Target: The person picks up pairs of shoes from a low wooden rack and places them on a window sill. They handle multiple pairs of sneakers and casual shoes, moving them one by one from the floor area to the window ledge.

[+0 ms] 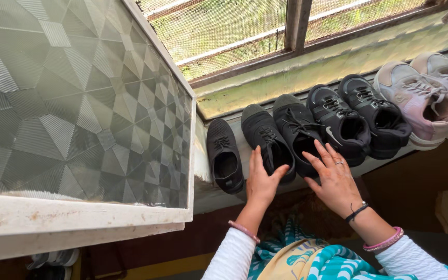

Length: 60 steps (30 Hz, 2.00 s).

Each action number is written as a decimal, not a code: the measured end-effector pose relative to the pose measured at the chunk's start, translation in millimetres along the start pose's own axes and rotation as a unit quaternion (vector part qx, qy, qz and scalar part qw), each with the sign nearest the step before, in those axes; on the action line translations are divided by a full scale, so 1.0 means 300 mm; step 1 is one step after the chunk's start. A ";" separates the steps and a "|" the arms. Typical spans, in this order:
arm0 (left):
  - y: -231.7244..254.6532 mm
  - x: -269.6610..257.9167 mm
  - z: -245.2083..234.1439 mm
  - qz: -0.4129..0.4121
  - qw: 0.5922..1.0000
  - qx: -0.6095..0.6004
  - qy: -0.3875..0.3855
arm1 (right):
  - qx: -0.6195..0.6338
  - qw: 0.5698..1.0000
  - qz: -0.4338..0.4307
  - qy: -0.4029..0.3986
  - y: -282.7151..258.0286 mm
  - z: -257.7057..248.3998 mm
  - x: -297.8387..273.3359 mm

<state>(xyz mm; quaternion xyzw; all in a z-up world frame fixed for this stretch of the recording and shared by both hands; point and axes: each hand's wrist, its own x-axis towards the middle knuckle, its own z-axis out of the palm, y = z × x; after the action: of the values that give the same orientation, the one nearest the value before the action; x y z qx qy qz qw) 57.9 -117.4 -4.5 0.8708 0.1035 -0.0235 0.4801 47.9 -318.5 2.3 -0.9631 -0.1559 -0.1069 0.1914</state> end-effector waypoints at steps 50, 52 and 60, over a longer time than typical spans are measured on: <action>0.228 -0.018 -0.016 0.244 0.891 0.307 0.231 | 0.170 0.983 -0.059 -0.032 -0.071 -0.100 0.031; 0.210 -0.007 -0.021 0.282 0.880 0.302 0.235 | 0.156 0.985 -0.061 -0.040 -0.073 -0.095 0.033; 0.178 -0.024 -0.031 0.276 0.886 0.290 0.235 | 0.157 0.985 -0.057 -0.046 -0.082 -0.088 0.029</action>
<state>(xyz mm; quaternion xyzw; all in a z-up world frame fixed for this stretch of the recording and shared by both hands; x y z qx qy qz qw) 61.2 -138.3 46.0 0.9446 -0.0423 0.2860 0.1555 43.8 -305.1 36.7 -0.9147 -0.2337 -0.0473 0.3263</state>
